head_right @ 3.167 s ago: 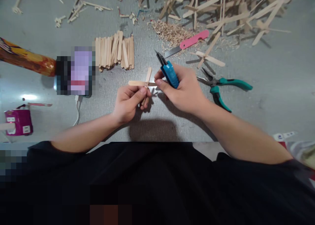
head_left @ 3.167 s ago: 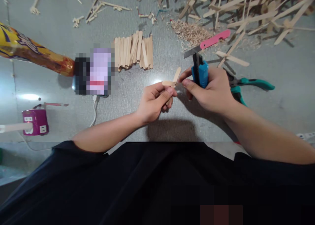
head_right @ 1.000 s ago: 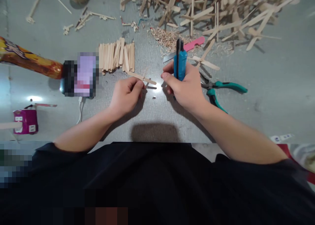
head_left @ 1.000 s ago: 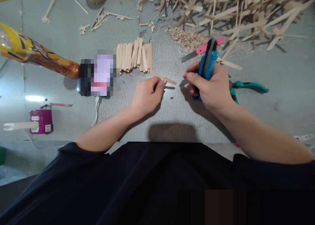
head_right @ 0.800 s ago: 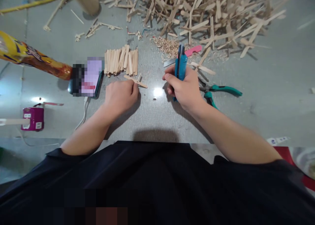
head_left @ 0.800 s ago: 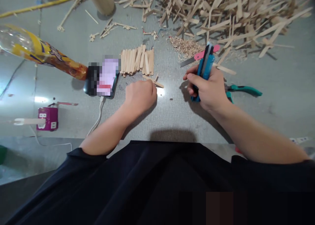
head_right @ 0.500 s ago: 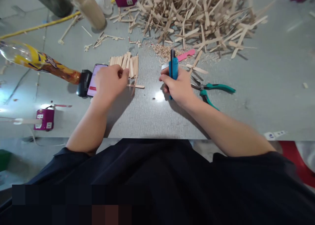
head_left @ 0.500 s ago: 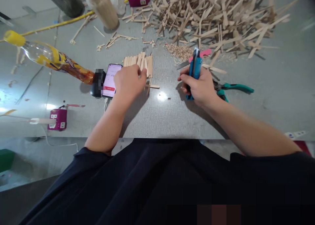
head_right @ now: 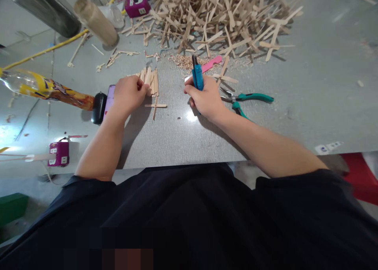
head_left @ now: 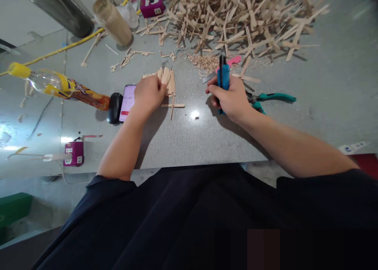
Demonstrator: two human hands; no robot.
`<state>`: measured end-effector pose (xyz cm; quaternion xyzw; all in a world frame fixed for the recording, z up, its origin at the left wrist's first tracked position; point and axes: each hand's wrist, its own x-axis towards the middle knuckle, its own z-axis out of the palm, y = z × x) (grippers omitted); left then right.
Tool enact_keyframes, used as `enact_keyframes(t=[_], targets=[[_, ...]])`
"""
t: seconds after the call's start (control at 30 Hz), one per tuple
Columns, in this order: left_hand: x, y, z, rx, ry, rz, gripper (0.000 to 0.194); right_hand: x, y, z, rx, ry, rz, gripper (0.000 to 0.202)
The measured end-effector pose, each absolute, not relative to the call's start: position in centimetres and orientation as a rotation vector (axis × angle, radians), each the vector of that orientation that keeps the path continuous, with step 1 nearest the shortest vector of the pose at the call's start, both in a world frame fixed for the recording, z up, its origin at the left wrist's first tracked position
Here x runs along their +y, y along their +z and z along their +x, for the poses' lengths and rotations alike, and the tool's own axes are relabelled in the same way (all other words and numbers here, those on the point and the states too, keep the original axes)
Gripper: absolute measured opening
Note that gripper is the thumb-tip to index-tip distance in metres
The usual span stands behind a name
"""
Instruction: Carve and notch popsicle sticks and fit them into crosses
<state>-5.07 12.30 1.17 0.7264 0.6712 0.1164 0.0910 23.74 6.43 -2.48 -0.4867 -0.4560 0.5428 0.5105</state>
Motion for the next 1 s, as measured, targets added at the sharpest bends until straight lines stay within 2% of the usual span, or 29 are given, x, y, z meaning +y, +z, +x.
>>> enact_keyframes(t=[0.13, 0.27, 0.33, 0.47, 0.57, 0.67, 0.73, 0.9, 1.0], targets=[[7.9, 2.1, -5.5, 1.708, 0.265, 2.429, 0.017, 6.7, -2.1, 24.0, -1.088, 1.274, -1.209, 0.032], [2.1, 2.4, -3.8, 0.81, -0.079, 3.02, 0.02, 7.0, -0.8, 24.4, -1.043, 1.219, -1.222, 0.039], [0.7, 2.0, -2.5, 0.578, -0.136, 3.134, 0.023, 7.1, -0.2, 24.7, -1.023, 1.184, -1.217, 0.039], [3.7, 0.8, 0.1, 0.657, -0.202, 2.987, 0.027, 7.0, 0.9, 25.5, -1.022, 1.099, -1.233, 0.039], [8.9, 0.7, 1.5, 1.082, -0.215, 2.847, 0.027, 6.9, 1.5, 26.0, -1.06, 1.058, -1.262, 0.04], [12.1, 1.3, 2.3, 1.304, -0.172, 2.864, 0.03, 6.8, 2.0, 26.0, -1.055, 1.047, -1.233, 0.043], [11.7, 1.9, 2.7, 1.226, -0.189, 2.86, 0.026, 6.9, 2.2, 25.9, -1.025, 1.043, -1.183, 0.043], [5.5, 1.9, 4.9, 0.638, -0.208, 2.87, 0.026, 6.9, 2.6, 26.0, -1.005, 1.038, -1.128, 0.03], [5.1, 1.2, 6.6, 0.765, -0.233, 2.817, 0.028, 6.9, 2.9, 26.3, -0.993, 1.054, -1.159, 0.034]])
